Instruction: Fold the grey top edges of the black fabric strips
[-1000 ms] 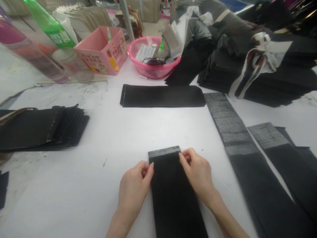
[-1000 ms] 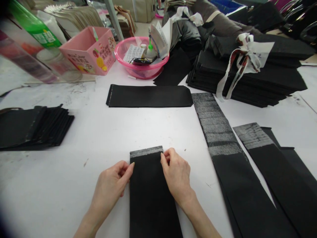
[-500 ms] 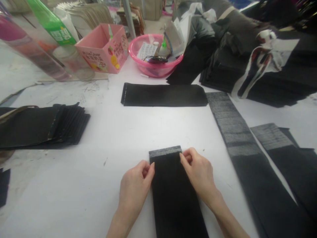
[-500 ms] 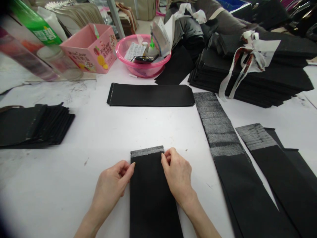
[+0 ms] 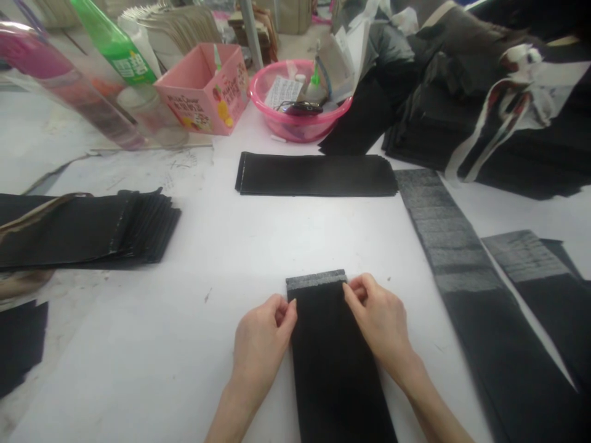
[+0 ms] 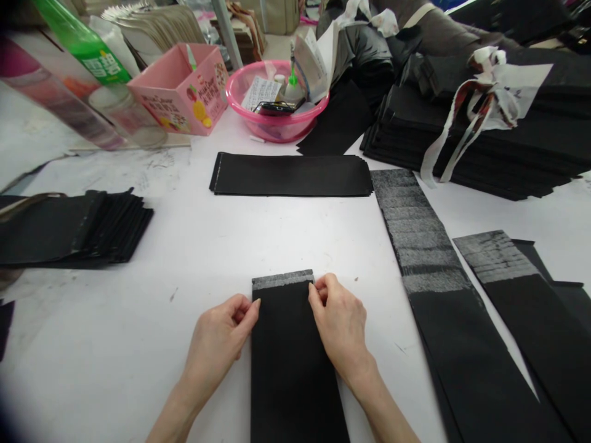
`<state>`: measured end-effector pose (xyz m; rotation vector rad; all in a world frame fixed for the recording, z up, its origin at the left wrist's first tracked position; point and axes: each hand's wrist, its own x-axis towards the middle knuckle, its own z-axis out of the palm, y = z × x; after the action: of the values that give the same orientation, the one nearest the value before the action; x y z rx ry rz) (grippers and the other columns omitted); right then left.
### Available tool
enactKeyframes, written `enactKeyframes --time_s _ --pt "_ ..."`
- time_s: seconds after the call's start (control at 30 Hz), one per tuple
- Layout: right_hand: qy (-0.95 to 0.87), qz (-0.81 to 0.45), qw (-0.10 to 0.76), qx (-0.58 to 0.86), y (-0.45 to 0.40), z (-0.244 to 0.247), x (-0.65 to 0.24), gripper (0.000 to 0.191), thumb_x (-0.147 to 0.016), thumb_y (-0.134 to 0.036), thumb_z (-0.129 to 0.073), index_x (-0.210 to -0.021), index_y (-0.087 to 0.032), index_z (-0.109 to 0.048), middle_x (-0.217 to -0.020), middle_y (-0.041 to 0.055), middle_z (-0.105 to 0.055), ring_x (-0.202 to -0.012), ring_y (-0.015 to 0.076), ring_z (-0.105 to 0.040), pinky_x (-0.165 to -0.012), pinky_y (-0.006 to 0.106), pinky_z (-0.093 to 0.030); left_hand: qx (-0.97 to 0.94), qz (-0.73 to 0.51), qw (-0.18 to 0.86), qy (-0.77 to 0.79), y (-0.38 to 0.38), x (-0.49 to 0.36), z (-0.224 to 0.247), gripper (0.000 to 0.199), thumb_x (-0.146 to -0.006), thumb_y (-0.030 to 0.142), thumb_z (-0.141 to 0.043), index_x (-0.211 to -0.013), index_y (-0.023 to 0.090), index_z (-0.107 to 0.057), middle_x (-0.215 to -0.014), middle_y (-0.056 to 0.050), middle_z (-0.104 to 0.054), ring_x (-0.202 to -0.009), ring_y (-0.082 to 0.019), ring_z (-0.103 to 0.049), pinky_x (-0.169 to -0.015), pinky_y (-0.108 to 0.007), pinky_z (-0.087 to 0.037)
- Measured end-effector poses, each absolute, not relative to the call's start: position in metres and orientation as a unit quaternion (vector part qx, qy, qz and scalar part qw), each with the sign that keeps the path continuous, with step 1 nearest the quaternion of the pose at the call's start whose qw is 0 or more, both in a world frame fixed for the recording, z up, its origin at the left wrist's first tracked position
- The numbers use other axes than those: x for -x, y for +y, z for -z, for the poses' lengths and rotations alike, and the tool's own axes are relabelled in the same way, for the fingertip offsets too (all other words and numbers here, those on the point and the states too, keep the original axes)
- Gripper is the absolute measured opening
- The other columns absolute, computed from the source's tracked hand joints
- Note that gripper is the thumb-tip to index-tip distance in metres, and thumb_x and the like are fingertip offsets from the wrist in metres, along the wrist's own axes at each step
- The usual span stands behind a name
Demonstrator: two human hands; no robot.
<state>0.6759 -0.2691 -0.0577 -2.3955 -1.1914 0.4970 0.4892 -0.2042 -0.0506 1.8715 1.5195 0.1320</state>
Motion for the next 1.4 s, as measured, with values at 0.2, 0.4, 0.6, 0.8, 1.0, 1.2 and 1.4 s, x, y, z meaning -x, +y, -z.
enactKeyframes --time_s 0.2,0.4,0.6,0.8,1.0,1.2,1.4 --pt "-0.425 -0.179 0.213 0.861 -0.2695 0.0567 -0.6751 0.016 -0.088 -0.037 -0.055 -0.078 -0.024 -0.056 -0.064 -0.0047 -0.063 -0.057 0.0150 -0.058 -0.056 0.026 -0.032 -0.726 -0.045 0.349 0.590 -0.2044 -0.4888 0.0506 0.040 -0.088 0.051 -0.043 -0.062 0.022 -0.050 -0.051 0.004 -0.057 -0.044 -0.012 -0.050 -0.050 -0.023 -0.029" --pt "-0.424 -0.178 0.201 0.865 -0.2694 0.0553 -0.6745 0.016 -0.088 -0.034 -0.054 -0.078 -0.023 -0.055 -0.067 -0.0038 -0.065 -0.058 0.0143 -0.058 -0.056 0.025 -0.032 -0.728 -0.032 0.342 0.594 -0.2044 -0.4908 0.0481 0.041 -0.089 0.051 -0.043 -0.062 0.022 -0.050 -0.051 0.005 -0.057 -0.045 -0.012 -0.050 -0.051 -0.023 -0.029" --pt "-0.419 -0.175 0.190 0.870 -0.2698 0.0565 -0.6741 0.013 -0.088 -0.034 -0.054 -0.081 -0.023 -0.054 -0.068 -0.0046 -0.065 -0.060 0.0152 -0.059 -0.056 0.025 -0.031 -0.729 -0.027 0.332 0.598 -0.2065 -0.4903 0.0497 0.040 -0.089 0.052 -0.043 -0.063 0.022 -0.050 -0.050 0.005 -0.057 -0.046 -0.012 -0.049 -0.051 -0.023 -0.028" --pt "-0.409 -0.178 0.189 0.875 -0.2695 0.0579 -0.6740 0.013 -0.086 -0.035 -0.057 -0.088 -0.024 -0.051 -0.061 -0.0068 -0.062 -0.057 0.0162 -0.059 -0.055 0.025 -0.030 -0.731 -0.024 0.326 0.599 -0.2057 -0.4913 0.0499 0.040 -0.089 0.052 -0.044 -0.062 0.022 -0.050 -0.050 0.005 -0.056 -0.047 -0.012 -0.048 -0.051 -0.024 -0.027" --pt "-0.415 -0.164 0.189 0.875 -0.2693 0.0587 -0.6734 0.013 -0.087 -0.036 -0.057 -0.089 -0.024 -0.051 -0.060 -0.0071 -0.060 -0.054 0.0151 -0.057 -0.054 0.025 -0.029 -0.733 -0.020 0.318 0.600 -0.2052 -0.4915 0.0497 0.039 -0.089 0.051 -0.044 -0.062 0.022 -0.050 -0.051 0.005 -0.057 -0.048 -0.013 -0.049 -0.052 -0.024 -0.026" --pt "-0.429 -0.156 0.197 0.868 -0.2704 0.0584 -0.6734 0.013 -0.088 -0.036 -0.055 -0.086 -0.024 -0.053 -0.062 -0.0061 -0.060 -0.054 0.0140 -0.056 -0.054 0.024 -0.030 -0.734 -0.022 0.314 0.602 -0.2054 -0.4920 0.0483 0.038 -0.089 0.049 -0.045 -0.062 0.022 -0.050 -0.051 0.005 -0.056 -0.048 -0.013 -0.047 -0.052 -0.024 -0.026" --pt "-0.439 -0.139 0.194 0.866 -0.2710 0.0602 -0.6739 0.013 -0.089 -0.037 -0.056 -0.086 -0.024 -0.053 -0.061 -0.0067 -0.059 -0.052 0.0138 -0.054 -0.053 0.024 -0.029 -0.736 -0.023 0.305 0.604 -0.2042 -0.4942 0.0490 0.036 -0.088 0.047 -0.047 -0.062 0.022 -0.050 -0.051 0.005 -0.053 -0.048 -0.012 -0.045 -0.053 -0.025 -0.025"
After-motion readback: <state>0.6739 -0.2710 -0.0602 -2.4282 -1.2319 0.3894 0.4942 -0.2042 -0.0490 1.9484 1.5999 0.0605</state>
